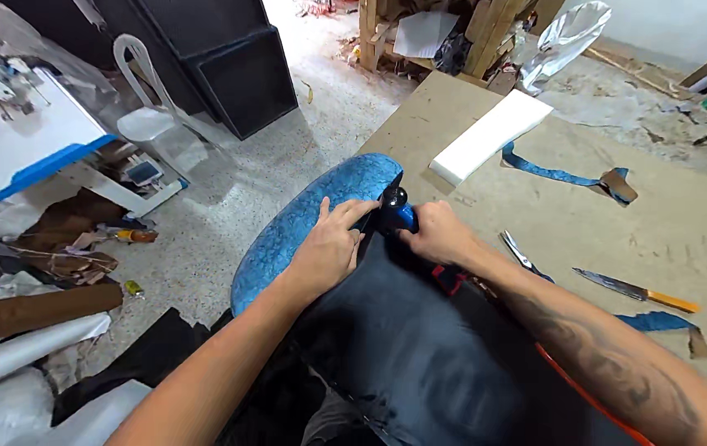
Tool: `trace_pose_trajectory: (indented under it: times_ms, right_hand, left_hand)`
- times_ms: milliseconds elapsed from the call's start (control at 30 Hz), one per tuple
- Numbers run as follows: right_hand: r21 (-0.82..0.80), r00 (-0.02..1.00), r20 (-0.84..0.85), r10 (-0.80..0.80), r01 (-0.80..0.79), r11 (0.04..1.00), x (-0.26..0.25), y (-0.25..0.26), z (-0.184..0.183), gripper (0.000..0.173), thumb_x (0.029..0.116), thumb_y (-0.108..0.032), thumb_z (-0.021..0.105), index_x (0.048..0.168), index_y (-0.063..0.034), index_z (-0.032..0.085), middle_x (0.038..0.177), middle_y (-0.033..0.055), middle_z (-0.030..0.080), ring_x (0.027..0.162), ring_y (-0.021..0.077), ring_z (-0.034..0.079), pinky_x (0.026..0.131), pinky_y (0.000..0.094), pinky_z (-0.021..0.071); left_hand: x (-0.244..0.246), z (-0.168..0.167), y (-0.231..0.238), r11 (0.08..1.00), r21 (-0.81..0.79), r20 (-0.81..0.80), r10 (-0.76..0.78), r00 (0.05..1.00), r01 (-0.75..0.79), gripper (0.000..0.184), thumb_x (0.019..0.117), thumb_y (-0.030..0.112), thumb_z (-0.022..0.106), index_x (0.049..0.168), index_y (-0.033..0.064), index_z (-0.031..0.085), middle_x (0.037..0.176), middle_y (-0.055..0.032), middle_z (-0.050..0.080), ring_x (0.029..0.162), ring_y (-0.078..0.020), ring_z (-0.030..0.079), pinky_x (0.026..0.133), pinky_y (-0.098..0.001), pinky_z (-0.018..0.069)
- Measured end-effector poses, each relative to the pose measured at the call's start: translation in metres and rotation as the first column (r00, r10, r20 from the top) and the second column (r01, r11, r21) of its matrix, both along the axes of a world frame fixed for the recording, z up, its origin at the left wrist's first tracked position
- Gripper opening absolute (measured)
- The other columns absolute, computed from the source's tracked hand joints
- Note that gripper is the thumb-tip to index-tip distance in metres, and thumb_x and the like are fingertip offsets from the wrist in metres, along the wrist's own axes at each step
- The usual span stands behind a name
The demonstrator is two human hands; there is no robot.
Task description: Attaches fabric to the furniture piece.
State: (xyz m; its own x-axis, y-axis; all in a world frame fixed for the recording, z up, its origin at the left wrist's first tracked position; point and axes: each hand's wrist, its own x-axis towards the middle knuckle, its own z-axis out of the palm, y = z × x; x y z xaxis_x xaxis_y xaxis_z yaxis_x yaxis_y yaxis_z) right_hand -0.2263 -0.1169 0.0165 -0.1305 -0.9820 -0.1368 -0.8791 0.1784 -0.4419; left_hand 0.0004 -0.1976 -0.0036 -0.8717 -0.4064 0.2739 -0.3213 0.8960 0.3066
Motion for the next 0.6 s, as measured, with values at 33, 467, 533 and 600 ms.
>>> trace_pose_trajectory:
  times_ms: [33,467,533,600]
  right_hand:
    - [-0.022,1.0,0.015,0.015,-0.014,1.0,-0.003,-0.001,0.0,0.017,0.089,-0.025,0.069,0.087,-0.0091,0.065,0.071,0.0056,0.063,0.067,0.0223,0.065,0.061,0.0463,0.0517]
    - [-0.013,0.994,-0.095,0.053,-0.054,0.998,0.009,0.003,-0.001,0.033,0.0951,-0.025,0.065,0.117,-0.0028,0.054,0.082,0.0095,0.064,0.075,0.0286,0.069,0.064,0.0503,0.0572]
    - [-0.1,0.993,-0.068,0.096,-0.103,0.99,0.02,0.024,0.005,0.036,0.0961,-0.024,0.067,0.12,-0.0015,0.054,0.079,0.0102,0.064,0.07,0.0283,0.069,0.06,0.0498,0.0574]
    - [-0.14,0.986,-0.066,0.155,-0.163,0.977,0.038,0.04,0.003,0.036,0.096,-0.027,0.064,0.122,-0.0033,0.053,0.076,0.006,0.063,0.068,0.024,0.068,0.059,0.0456,0.0576]
  left_hand:
    - [0.001,0.001,0.001,1.0,0.01,-0.017,0.01,1.0,-0.01,0.028,0.1033,0.012,0.055,0.089,0.0002,0.076,0.158,-0.0026,0.049,0.149,-0.0202,0.042,0.124,-0.0642,0.0252]
    - [0.007,0.012,-0.012,0.905,0.364,-0.21,0.309,0.928,-0.219,0.013,0.0827,0.015,0.084,0.083,0.0154,0.071,0.109,0.0057,0.078,0.117,-0.0071,0.069,0.109,-0.0353,0.0543]
    - [0.007,0.015,-0.018,0.873,0.438,-0.199,0.327,0.924,-0.215,0.016,0.0791,0.018,0.088,0.079,0.017,0.072,0.108,0.0082,0.079,0.114,-0.0041,0.07,0.102,-0.0326,0.0591]
    - [0.008,0.014,-0.021,0.854,0.475,-0.2,0.338,0.92,-0.21,0.017,0.0791,0.018,0.089,0.08,0.0164,0.072,0.106,0.0085,0.079,0.111,-0.0034,0.071,0.1,-0.0325,0.0606]
